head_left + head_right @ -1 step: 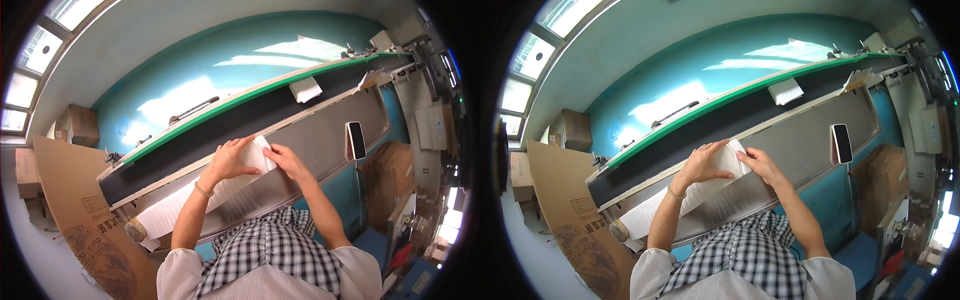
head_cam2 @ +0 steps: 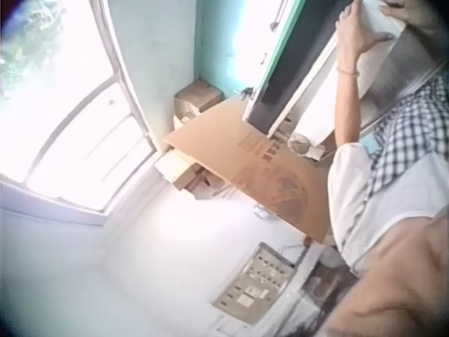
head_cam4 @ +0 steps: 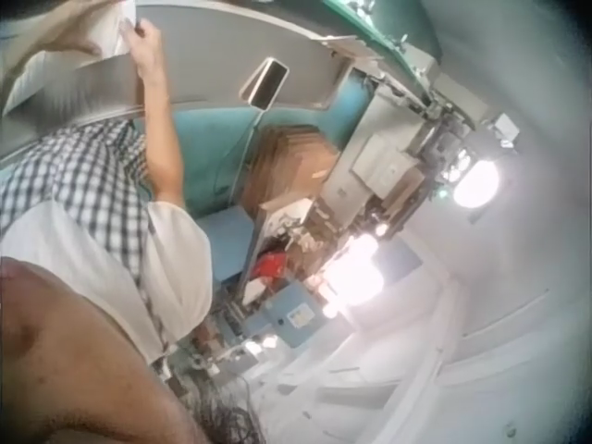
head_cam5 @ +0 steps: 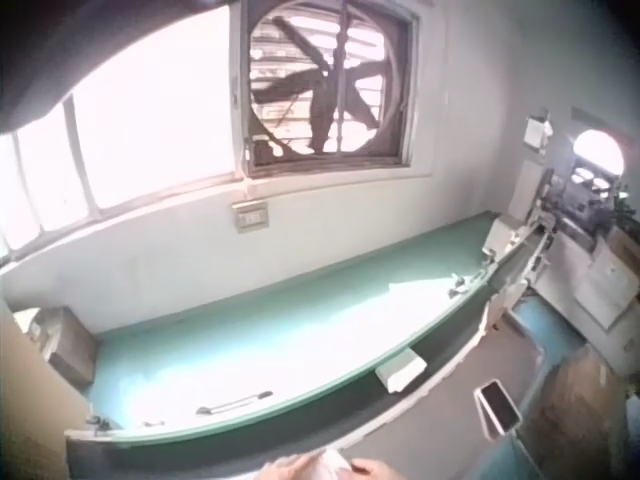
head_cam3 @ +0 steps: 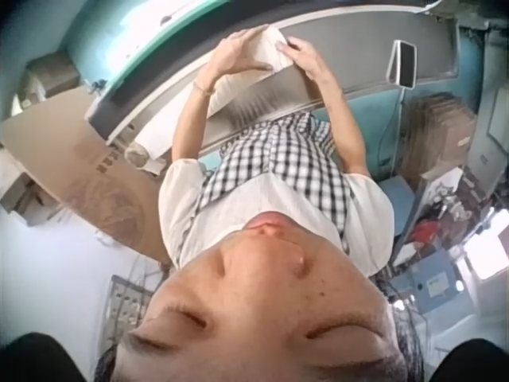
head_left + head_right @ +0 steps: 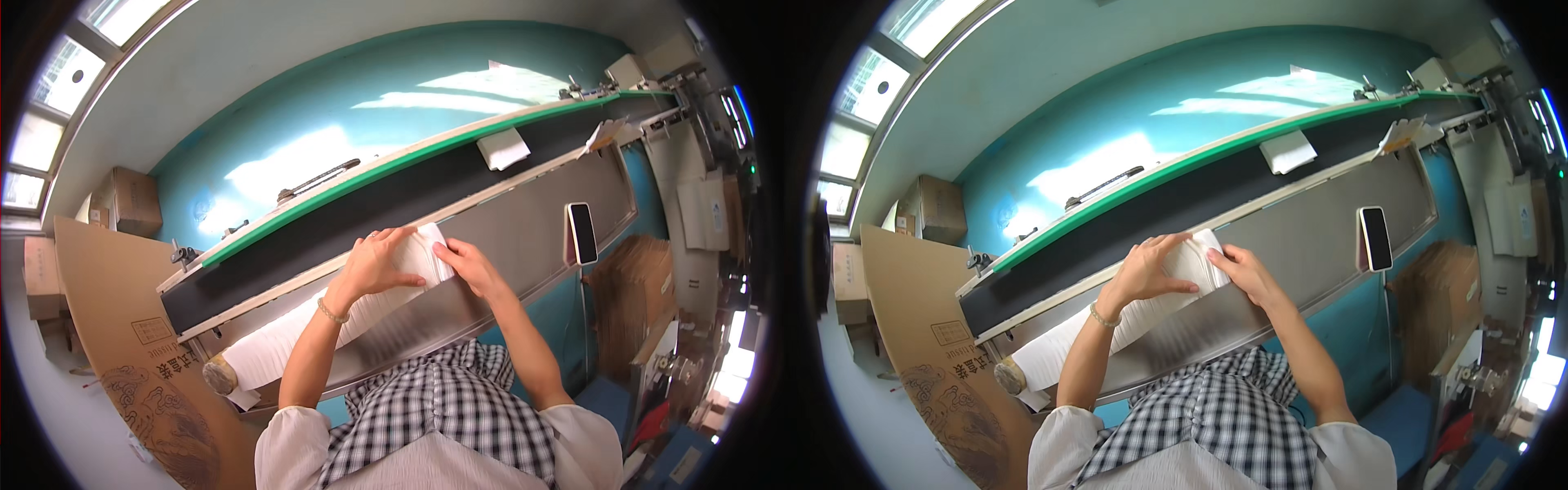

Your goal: Removing a long strip of folded filter paper from a machine and stacking the pieces.

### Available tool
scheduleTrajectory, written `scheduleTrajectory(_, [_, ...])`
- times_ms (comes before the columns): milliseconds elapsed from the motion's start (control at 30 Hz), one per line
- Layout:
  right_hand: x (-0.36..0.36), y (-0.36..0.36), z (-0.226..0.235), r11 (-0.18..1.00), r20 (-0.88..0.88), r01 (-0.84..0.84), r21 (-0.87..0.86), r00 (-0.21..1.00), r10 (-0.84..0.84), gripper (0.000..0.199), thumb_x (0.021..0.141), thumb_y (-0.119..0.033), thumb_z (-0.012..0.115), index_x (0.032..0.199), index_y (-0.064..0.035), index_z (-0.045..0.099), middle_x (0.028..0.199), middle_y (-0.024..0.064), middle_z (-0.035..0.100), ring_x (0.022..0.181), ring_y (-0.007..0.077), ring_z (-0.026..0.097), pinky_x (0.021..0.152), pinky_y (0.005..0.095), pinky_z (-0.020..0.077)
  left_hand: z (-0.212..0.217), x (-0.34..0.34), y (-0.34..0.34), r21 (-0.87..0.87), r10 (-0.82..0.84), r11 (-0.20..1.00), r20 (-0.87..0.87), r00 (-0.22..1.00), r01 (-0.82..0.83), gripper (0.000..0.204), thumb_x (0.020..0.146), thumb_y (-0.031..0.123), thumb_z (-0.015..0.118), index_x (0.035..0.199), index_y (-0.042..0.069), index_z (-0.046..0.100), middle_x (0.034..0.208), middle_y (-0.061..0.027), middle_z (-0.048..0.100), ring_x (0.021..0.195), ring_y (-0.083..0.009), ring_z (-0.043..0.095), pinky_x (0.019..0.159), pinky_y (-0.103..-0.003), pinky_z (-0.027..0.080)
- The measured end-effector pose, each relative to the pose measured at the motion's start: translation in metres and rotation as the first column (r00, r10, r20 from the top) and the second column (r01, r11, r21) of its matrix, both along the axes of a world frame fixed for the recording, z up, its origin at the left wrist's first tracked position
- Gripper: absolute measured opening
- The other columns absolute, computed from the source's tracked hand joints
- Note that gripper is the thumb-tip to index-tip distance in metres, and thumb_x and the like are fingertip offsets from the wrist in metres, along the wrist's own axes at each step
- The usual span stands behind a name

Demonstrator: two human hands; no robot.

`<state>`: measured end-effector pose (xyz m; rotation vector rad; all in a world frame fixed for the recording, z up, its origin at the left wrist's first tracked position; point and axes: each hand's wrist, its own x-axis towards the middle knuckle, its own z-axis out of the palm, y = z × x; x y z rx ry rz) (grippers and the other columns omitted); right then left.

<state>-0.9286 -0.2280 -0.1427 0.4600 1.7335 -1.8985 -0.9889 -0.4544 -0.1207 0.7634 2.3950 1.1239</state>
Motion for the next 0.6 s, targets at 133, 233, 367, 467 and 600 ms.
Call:
scheduleTrajectory(133, [-0.001, 0.017, -0.002, 0.984, 0.079, -0.117, 0.135, 0.991, 0.107, 0.044, 0.098, -0.037, 0.065, 0.122, 0.0006, 0.065, 0.100, 0.0053, 0.069, 0.087, 0.0096, 0.061, 0.073, 0.0264, 0.0499, -0.008, 0.001, -0.004, -0.075, -0.029, 0.997, 0.004, 1.000, 0.030, 0.088, 0.062, 0.053, 0.088, 0.133, 0.012, 0.056, 0.124, -0.0147, 0.066, 0.117, -0.0358, 0.060, 0.093, -0.047, 0.047])
scheduleTrajectory(233, [-0.016, 0.013, 0.005, 0.952, 0.043, -0.248, 0.179, 0.969, 0.245, 0.045, 0.097, -0.038, 0.066, 0.119, 0.0008, 0.066, 0.097, 0.0052, 0.070, 0.084, 0.0088, 0.060, 0.070, 0.0259, 0.0486, -0.005, 0.003, -0.007, -0.047, -0.010, 0.999, 0.012, 1.000, 0.010, 0.087, 0.063, 0.054, 0.088, 0.132, 0.011, 0.056, 0.124, -0.0149, 0.066, 0.117, -0.0359, 0.060, 0.094, -0.047, 0.047])
scheduleTrajectory(367, [-0.018, 0.009, 0.012, 0.937, 0.006, -0.282, 0.206, 0.958, 0.287, 0.042, 0.097, -0.037, 0.066, 0.116, 0.0006, 0.069, 0.095, 0.0048, 0.070, 0.080, 0.0083, 0.059, 0.068, 0.0255, 0.0470, -0.004, 0.004, -0.009, 0.036, -0.004, 0.999, -0.117, 0.993, 0.008, 0.086, 0.063, 0.052, 0.089, 0.130, 0.009, 0.058, 0.119, -0.0187, 0.067, 0.113, -0.0381, 0.063, 0.097, -0.045, 0.050])
scheduleTrajectory(467, [-0.003, 0.007, 0.002, 0.969, 0.023, -0.183, 0.167, 0.983, 0.182, 0.039, 0.098, -0.033, 0.066, 0.117, 0.0003, 0.067, 0.095, 0.0047, 0.070, 0.079, 0.0082, 0.059, 0.068, 0.0255, 0.0476, -0.004, 0.001, -0.008, -0.026, -0.024, 0.999, -0.047, 0.999, 0.023, 0.085, 0.063, 0.052, 0.089, 0.130, 0.010, 0.057, 0.119, -0.0179, 0.068, 0.113, -0.0377, 0.062, 0.097, -0.044, 0.050])
scheduleTrajectory(600, [0.002, 0.012, -0.016, 0.983, -0.079, -0.110, 0.144, 0.989, 0.123, 0.030, 0.096, -0.020, 0.067, 0.118, 0.0002, 0.065, 0.094, 0.0051, 0.070, 0.079, 0.0092, 0.061, 0.067, 0.0256, 0.0497, -0.002, 0.003, -0.011, -0.061, -0.037, 0.998, -0.027, 0.999, 0.035, 0.083, 0.064, 0.051, 0.089, 0.128, 0.011, 0.057, 0.117, -0.0168, 0.068, 0.111, -0.0371, 0.063, 0.096, -0.044, 0.050])
